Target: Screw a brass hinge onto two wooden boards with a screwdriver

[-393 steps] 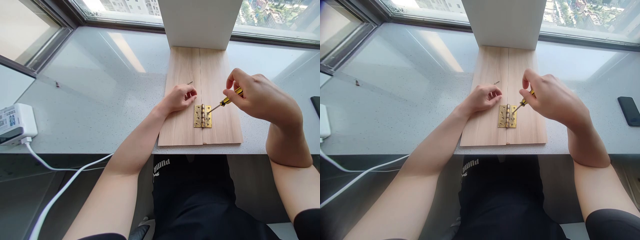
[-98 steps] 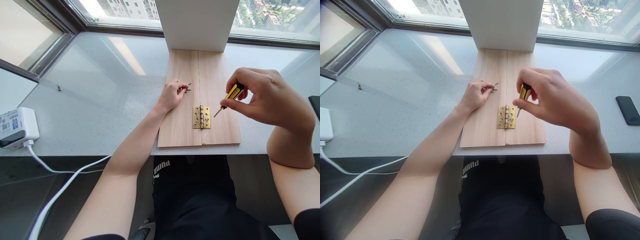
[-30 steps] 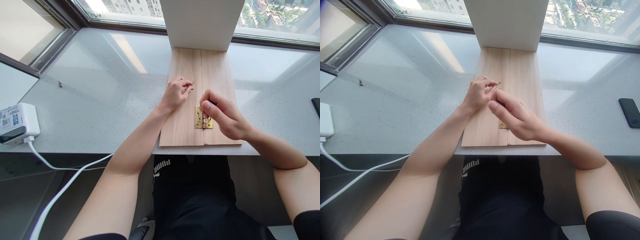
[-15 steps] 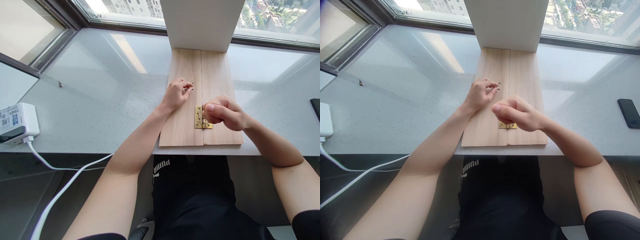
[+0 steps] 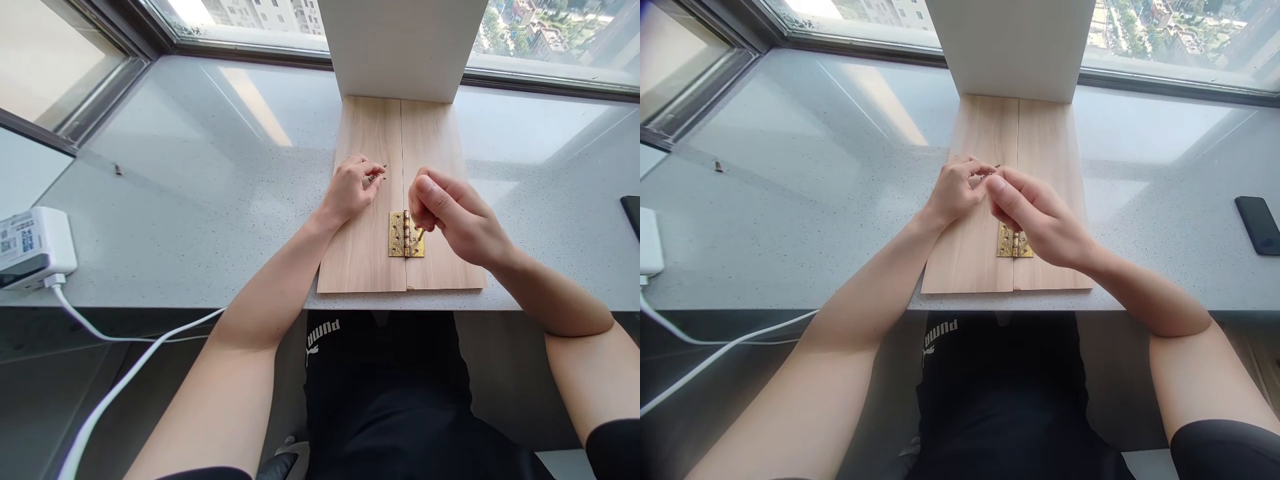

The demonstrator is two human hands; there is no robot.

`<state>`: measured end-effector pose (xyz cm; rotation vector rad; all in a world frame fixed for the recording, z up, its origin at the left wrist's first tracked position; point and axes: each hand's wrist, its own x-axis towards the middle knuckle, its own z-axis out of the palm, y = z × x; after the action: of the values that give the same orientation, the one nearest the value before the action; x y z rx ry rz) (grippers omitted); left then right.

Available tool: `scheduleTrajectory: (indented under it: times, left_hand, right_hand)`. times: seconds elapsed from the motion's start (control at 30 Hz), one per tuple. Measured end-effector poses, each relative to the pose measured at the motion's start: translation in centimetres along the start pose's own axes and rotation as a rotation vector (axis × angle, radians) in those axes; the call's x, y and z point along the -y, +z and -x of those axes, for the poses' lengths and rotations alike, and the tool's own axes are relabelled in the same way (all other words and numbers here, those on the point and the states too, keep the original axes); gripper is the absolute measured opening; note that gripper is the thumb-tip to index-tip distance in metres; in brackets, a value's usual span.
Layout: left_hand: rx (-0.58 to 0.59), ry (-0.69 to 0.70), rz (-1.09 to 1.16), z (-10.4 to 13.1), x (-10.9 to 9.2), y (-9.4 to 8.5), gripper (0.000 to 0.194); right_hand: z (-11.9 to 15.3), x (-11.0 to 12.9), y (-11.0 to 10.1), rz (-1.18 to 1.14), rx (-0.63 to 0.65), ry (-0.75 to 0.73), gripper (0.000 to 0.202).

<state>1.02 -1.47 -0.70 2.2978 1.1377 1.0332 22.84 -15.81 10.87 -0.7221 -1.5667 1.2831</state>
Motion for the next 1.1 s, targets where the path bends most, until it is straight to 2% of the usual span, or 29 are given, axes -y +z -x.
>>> scheduleTrajectory:
  times: [0.07,0.1,0.13,0.27,0.33,0.4,0.5,0.57,0.67,0.73,0.8,0.83,0.9,0.97,1.0,1.1]
  left_hand:
    - [0.000,-0.007,0.008,0.0,0.0,0.1,0.016]
    - [-0.001,-0.012,0.013,0.0,0.0,0.1,0.016]
    - [-0.004,-0.017,0.017,0.0,0.1,0.2,0.016]
    - [-0.016,-0.017,0.024,-0.1,0.3,0.3,0.017]
    - [-0.015,-0.020,0.022,0.0,0.4,0.3,0.017]
    - [-0.011,-0.021,0.025,0.0,0.3,0.1,0.016]
    - [0.000,-0.017,0.029,0.0,0.1,-0.1,0.013]
    - [0.006,-0.020,0.026,0.1,0.0,-0.1,0.012]
    - [0.004,-0.026,0.018,0.1,0.0,-0.1,0.012]
    - [0.000,-0.025,0.013,0.1,0.1,0.1,0.013]
    - [-0.002,-0.019,0.013,0.0,0.3,0.2,0.015]
    - [-0.005,-0.013,0.014,0.0,0.3,0.3,0.016]
    - [-0.015,-0.002,0.008,0.0,0.5,0.4,0.017]
    - [-0.019,-0.002,0.003,0.0,0.5,0.4,0.018]
    - [-0.019,-0.006,0.004,0.0,0.5,0.4,0.018]
    - [-0.012,-0.019,0.015,0.0,0.4,0.2,0.016]
  right_hand:
    - [0.1,-0.3,0.4,0.003,-0.027,-0.036,0.073]
    - [0.0,-0.3,0.4,-0.012,0.000,-0.048,0.076]
    - [0.0,-0.3,0.3,-0.040,0.067,-0.055,0.078]
    - [-0.7,-0.3,-0.9,-0.172,0.472,-0.010,0.071]
    - [-0.9,-0.4,-1.4,-0.207,0.541,0.010,0.061]
    - [-0.8,-0.3,-1.6,-0.159,0.459,0.020,0.048]
    - [-0.3,0.2,-1.1,0.029,0.228,0.066,0.037]
    - [0.3,0.6,-0.4,0.093,0.117,0.080,0.038]
    - [1.2,0.6,0.7,0.116,0.025,0.057,0.041]
    - [1.5,0.1,1.4,0.118,-0.044,0.023,0.044]
    - [1.5,-0.7,1.7,0.068,-0.082,-0.029,0.056]
    - [1.3,-1.2,1.7,0.021,-0.053,-0.057,0.063]
    - [0.7,-1.8,1.3,-0.074,0.116,-0.079,0.072]
    - [-0.2,-2.0,0.4,-0.133,0.325,-0.068,0.072]
    - [-0.7,-1.9,-0.2,-0.147,0.382,-0.060,0.071]
    - [-1.4,-1.0,-1.6,-0.048,0.394,-0.031,0.061]
